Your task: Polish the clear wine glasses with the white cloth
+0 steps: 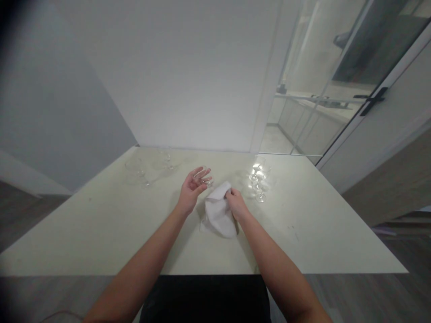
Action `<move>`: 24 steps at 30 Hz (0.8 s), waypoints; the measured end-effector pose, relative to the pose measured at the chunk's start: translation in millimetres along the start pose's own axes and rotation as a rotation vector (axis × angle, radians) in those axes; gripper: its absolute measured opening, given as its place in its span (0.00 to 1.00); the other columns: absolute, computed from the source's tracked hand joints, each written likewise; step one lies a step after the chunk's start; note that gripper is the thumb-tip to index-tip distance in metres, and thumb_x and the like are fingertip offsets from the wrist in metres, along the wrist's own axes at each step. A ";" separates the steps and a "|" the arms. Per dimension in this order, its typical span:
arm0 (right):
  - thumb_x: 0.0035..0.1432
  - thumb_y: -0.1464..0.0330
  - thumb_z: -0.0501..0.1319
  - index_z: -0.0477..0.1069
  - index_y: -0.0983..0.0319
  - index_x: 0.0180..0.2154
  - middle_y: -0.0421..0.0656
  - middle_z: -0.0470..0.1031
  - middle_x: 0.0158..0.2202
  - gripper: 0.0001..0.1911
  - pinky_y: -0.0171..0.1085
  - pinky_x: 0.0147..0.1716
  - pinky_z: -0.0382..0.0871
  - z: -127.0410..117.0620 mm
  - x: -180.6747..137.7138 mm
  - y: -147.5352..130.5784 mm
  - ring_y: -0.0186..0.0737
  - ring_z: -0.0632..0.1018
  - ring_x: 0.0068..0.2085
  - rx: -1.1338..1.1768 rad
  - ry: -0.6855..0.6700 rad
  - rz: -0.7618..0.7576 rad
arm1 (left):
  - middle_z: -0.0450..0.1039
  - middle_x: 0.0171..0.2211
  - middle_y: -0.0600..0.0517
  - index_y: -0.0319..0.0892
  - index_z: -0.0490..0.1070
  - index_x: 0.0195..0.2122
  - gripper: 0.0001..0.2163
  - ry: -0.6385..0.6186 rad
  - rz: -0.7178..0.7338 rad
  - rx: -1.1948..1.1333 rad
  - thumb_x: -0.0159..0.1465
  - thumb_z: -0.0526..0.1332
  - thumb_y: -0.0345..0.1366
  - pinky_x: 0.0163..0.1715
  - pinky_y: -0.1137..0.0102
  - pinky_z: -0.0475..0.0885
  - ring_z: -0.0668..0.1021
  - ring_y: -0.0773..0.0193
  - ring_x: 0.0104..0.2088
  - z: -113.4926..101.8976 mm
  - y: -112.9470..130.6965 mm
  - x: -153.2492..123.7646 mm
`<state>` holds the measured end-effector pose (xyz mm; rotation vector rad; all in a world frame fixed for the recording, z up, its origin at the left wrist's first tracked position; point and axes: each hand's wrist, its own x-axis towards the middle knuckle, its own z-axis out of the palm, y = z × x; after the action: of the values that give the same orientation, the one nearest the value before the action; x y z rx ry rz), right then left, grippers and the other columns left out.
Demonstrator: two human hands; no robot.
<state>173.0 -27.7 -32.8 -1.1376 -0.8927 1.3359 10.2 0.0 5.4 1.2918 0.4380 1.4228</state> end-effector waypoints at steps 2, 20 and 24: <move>0.46 0.56 0.62 0.73 0.63 0.32 0.39 0.74 0.23 0.17 0.34 0.28 0.63 1.4 -1.9 -2.6 0.37 0.73 0.26 0.016 -0.029 0.033 | 0.65 0.55 0.42 0.46 0.61 0.54 0.28 0.008 0.005 -0.010 0.53 0.69 0.34 0.48 0.61 0.70 0.75 0.58 0.47 0.4 -0.2 0.2; 0.50 0.52 0.58 0.74 0.64 0.32 0.40 0.75 0.24 0.21 0.33 0.27 0.61 9.0 -8.5 1.3 0.36 0.72 0.26 -0.146 -0.101 0.044 | 0.66 0.55 0.41 0.45 0.60 0.53 0.25 0.183 -0.049 -0.073 0.56 0.66 0.37 0.53 0.57 0.66 0.75 0.58 0.49 0.3 -4.5 3.5; 0.52 0.54 0.56 0.74 0.63 0.34 0.41 0.75 0.25 0.19 0.34 0.29 0.63 10.1 -7.6 2.5 0.37 0.72 0.28 -0.130 -0.067 0.039 | 0.66 0.55 0.41 0.45 0.59 0.53 0.26 0.115 -0.050 -0.078 0.55 0.67 0.36 0.53 0.56 0.66 0.75 0.58 0.48 2.9 -4.1 0.6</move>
<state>162.1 -34.4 -31.7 -1.2215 -1.0232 1.3700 14.7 0.7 3.3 1.1330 0.4834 1.4632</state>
